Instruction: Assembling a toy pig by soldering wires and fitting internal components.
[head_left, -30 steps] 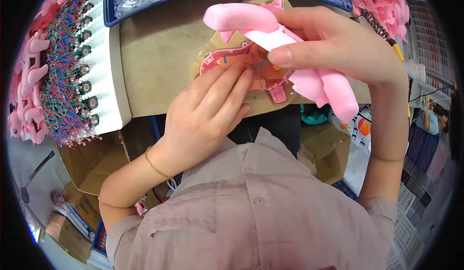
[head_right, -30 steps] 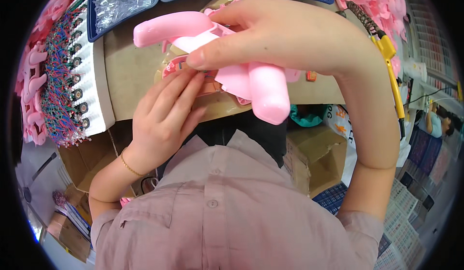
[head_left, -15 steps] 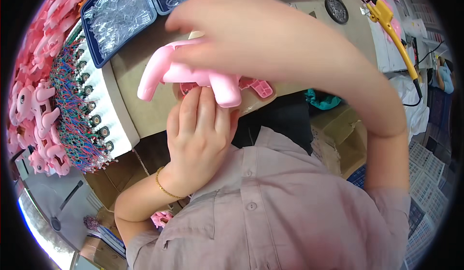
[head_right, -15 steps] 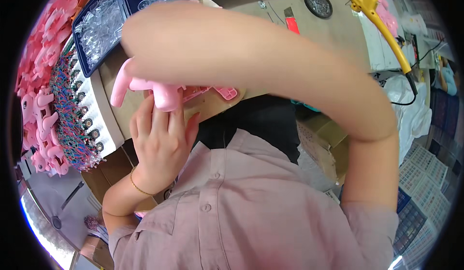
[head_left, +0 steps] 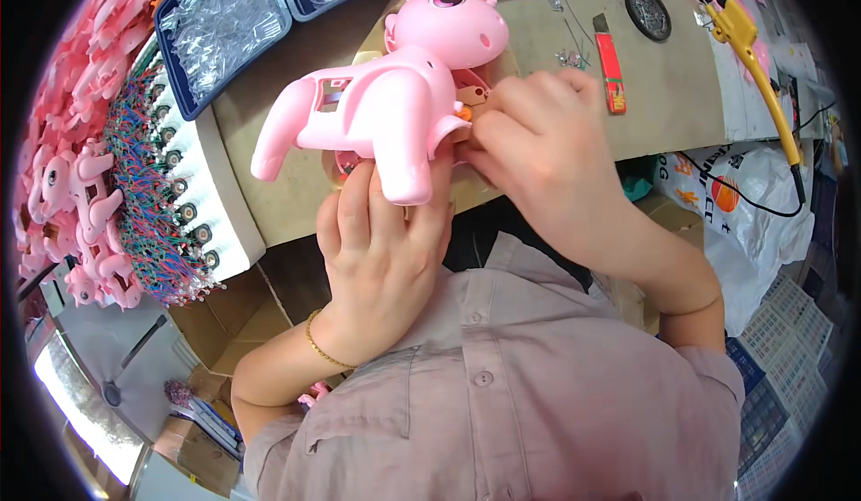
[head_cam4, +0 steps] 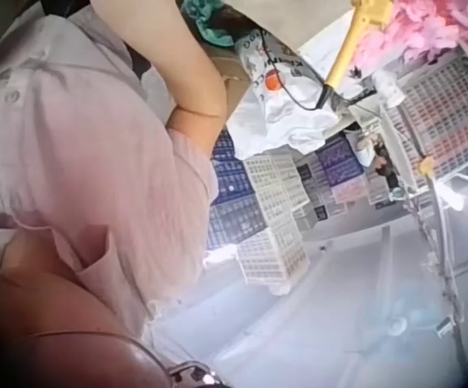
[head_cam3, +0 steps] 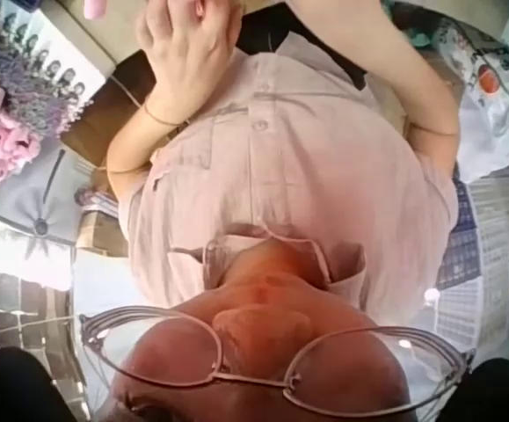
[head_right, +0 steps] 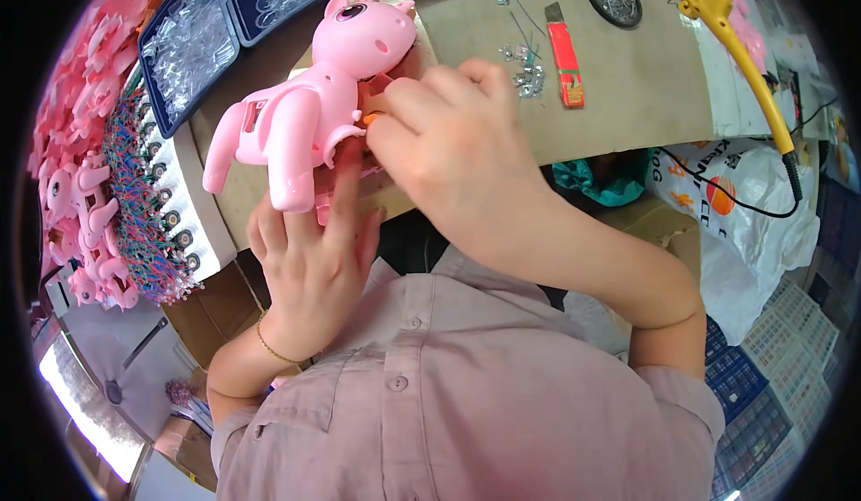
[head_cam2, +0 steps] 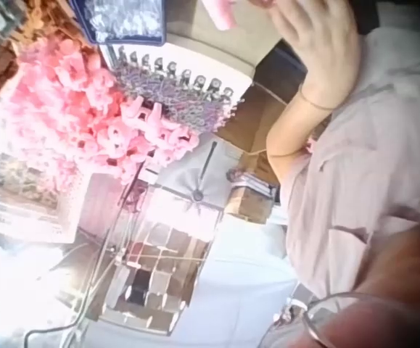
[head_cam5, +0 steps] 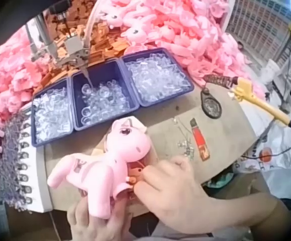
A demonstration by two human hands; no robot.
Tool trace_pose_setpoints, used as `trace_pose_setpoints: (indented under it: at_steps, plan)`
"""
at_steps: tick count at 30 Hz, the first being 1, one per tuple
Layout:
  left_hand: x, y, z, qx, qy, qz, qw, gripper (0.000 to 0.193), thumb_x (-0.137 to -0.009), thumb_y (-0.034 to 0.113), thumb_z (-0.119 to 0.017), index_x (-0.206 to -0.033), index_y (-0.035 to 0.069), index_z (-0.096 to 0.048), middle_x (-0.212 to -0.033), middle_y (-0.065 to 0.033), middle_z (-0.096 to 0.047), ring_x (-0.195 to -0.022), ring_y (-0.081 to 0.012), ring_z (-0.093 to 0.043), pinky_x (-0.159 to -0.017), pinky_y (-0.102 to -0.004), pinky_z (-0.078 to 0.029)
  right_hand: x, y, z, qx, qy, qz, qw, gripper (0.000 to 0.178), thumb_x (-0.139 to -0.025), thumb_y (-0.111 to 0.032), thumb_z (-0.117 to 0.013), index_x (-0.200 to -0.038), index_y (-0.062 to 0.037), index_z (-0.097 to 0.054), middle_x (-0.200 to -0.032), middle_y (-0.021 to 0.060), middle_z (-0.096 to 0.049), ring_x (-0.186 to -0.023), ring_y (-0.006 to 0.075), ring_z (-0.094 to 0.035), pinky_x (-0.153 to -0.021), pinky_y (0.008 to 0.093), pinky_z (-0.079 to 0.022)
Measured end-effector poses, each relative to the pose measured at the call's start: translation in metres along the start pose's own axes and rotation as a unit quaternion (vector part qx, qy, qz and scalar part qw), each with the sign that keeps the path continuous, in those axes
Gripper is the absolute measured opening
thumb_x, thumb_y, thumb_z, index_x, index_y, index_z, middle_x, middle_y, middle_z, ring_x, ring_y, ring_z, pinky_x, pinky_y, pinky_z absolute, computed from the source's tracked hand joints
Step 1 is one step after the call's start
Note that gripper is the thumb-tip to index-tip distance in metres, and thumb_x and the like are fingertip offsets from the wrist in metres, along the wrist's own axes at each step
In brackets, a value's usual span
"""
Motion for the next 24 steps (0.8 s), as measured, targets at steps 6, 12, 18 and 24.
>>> trace_pose_setpoints:
  at_steps: [6, 12, 18, 24]
  plan:
    - [-0.002, 0.006, 0.007, -0.072, 0.034, -0.037, 0.996, 0.044, -0.078, 0.013, -0.052, -0.121, 0.020, -0.059, -0.111, -0.0095, -0.055, -0.107, -0.0242, -0.051, -0.084, -0.0346, -0.040, -0.035, 0.026, 0.043, -0.232, 0.012, -0.110, 0.966, 0.007, -0.076, -0.006, -0.066, -0.075, -0.0023, -0.060, -0.078, 0.0068, -0.058, -0.076, 0.0245, -0.057, -0.073, 0.0344, -0.044]
    - [-0.008, 0.014, 0.018, -0.161, -0.053, -0.086, 0.982, 0.041, -0.078, 0.015, -0.050, -0.119, 0.009, -0.057, -0.107, -0.0128, -0.056, -0.106, -0.0297, -0.052, -0.084, -0.0333, -0.041, -0.072, 0.012, 0.007, -0.497, -0.288, -0.137, 0.807, 0.021, -0.076, -0.009, -0.065, -0.097, -0.0066, -0.064, -0.077, 0.0081, -0.062, -0.068, 0.0222, -0.059, -0.063, 0.0312, -0.047]
    - [-0.019, 0.028, 0.019, -0.179, -0.129, -0.132, 0.966, 0.042, -0.077, 0.010, -0.051, -0.119, 0.009, -0.060, -0.083, -0.0081, -0.053, -0.081, -0.0225, -0.052, -0.068, -0.0296, -0.042, -0.097, -0.006, -0.047, -0.395, -0.486, 0.108, 0.772, 0.049, -0.077, -0.017, -0.057, -0.125, -0.0209, -0.058, -0.079, 0.0077, -0.066, -0.069, 0.0177, -0.060, -0.057, 0.0318, -0.047]
    - [-0.004, 0.020, 0.008, -0.177, -0.096, -0.127, 0.971, 0.036, -0.074, 0.006, -0.054, -0.108, -0.002, -0.060, -0.084, -0.0155, -0.062, -0.063, -0.0181, -0.045, -0.053, -0.0270, -0.036, -0.115, -0.030, -0.014, -0.092, -0.448, -0.017, 0.889, 0.048, -0.073, -0.030, -0.072, -0.107, 0.0018, -0.061, -0.088, 0.0121, -0.067, -0.080, 0.0222, -0.066, -0.073, 0.0308, -0.050]
Point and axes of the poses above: each hand's wrist, its own x-axis away from the middle knuckle, its own z-axis out of the back of the hand, y = z × x, the point moved 5 cm from there along -x, towards the middle knuckle
